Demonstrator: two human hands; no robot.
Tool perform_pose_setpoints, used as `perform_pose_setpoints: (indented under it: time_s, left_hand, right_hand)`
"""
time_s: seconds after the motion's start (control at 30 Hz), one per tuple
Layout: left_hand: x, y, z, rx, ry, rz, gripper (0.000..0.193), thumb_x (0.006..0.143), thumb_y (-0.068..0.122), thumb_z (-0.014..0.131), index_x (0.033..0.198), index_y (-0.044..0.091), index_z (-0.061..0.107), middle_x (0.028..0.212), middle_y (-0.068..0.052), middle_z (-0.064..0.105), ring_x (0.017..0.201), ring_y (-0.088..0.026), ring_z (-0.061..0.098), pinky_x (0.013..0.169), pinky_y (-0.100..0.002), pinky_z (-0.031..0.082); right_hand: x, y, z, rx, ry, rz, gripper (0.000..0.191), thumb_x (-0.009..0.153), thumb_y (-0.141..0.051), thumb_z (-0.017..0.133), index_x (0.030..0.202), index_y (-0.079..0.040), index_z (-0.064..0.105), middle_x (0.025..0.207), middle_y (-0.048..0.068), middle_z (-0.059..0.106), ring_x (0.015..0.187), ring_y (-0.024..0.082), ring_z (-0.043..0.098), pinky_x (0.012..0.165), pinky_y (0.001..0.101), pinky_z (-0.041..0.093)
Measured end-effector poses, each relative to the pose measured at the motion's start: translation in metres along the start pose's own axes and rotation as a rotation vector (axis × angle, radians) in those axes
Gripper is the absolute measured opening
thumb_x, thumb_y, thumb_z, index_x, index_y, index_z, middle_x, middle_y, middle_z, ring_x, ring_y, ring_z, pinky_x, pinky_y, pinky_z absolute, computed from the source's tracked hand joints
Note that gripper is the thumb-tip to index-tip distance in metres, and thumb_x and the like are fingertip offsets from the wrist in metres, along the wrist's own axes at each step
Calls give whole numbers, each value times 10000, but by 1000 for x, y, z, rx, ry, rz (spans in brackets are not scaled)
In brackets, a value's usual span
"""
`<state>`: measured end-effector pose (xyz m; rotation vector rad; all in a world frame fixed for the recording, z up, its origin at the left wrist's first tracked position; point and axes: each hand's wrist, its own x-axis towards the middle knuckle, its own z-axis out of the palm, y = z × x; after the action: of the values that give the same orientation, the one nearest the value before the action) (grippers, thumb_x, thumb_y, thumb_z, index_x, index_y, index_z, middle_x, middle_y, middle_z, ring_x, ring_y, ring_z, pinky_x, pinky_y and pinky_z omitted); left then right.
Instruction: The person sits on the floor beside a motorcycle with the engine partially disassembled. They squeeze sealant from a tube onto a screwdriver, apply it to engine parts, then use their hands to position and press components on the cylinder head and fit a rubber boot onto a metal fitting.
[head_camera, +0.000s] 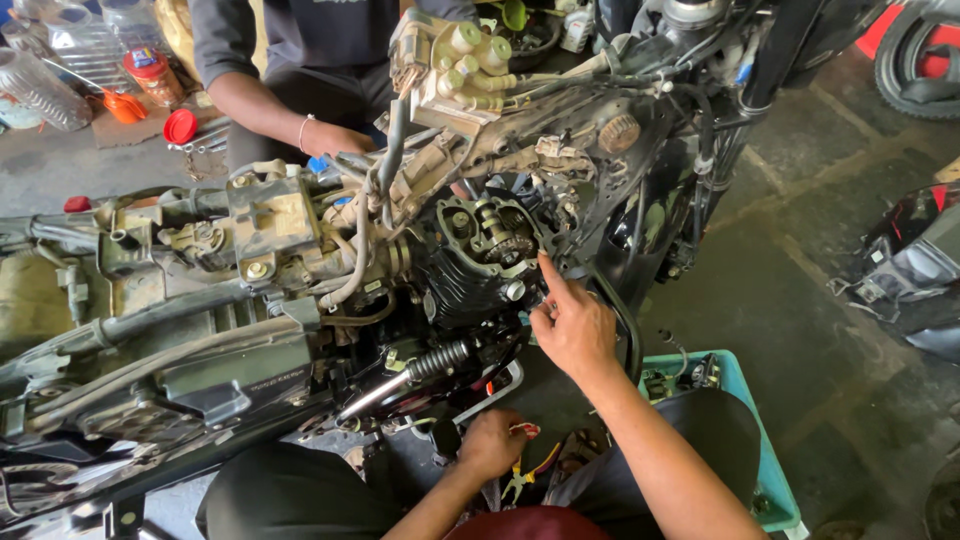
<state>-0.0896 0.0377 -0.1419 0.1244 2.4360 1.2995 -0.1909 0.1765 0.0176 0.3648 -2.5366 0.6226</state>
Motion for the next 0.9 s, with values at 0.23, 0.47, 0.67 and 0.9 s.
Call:
perform_pose_setpoints:
  time_s: [0.23, 0.47, 0.67, 0.9]
  left_hand:
    - [0, -2, 1, -21, 15, 39, 244, 830, 251, 687, 1013, 143, 806, 894, -168, 752, 865, -335, 727, 817, -444, 561]
    - [0, -2, 2, -45, -8, 32, 234, 834, 275, 701, 982, 132, 812, 886, -164, 747, 849, -334, 731, 788, -445, 565]
    - [1, -2, 1, 10, 18, 20, 239, 845, 265, 684, 1010, 133, 795, 820, -201, 739, 811, -350, 724, 779, -451, 562]
    - [-3, 4, -3, -42, 9, 16, 241, 835, 258, 690, 1005, 127, 801, 802, -175, 732, 782, -339, 732, 747, -447, 567]
  right_hand:
    - [-9, 4, 9, 490, -12, 154, 636, 836, -40, 668, 1459, -144, 597, 840, 28, 736, 655, 84, 684, 622, 255, 572]
    - [1, 3, 8, 509, -53, 217, 657, 806, -32, 680, 1453, -115, 597, 796, 33, 739, 622, 77, 655, 601, 252, 554]
    - [0, -14, -2, 206, 32, -1, 601, 782, -41, 698, 1379, -91, 640, 827, 51, 713, 602, 137, 669, 586, 286, 544]
    - [-8, -8, -3, 353, 81, 51, 533, 859, -52, 675, 1378, -171, 695, 878, 32, 728, 659, 97, 676, 620, 266, 562]
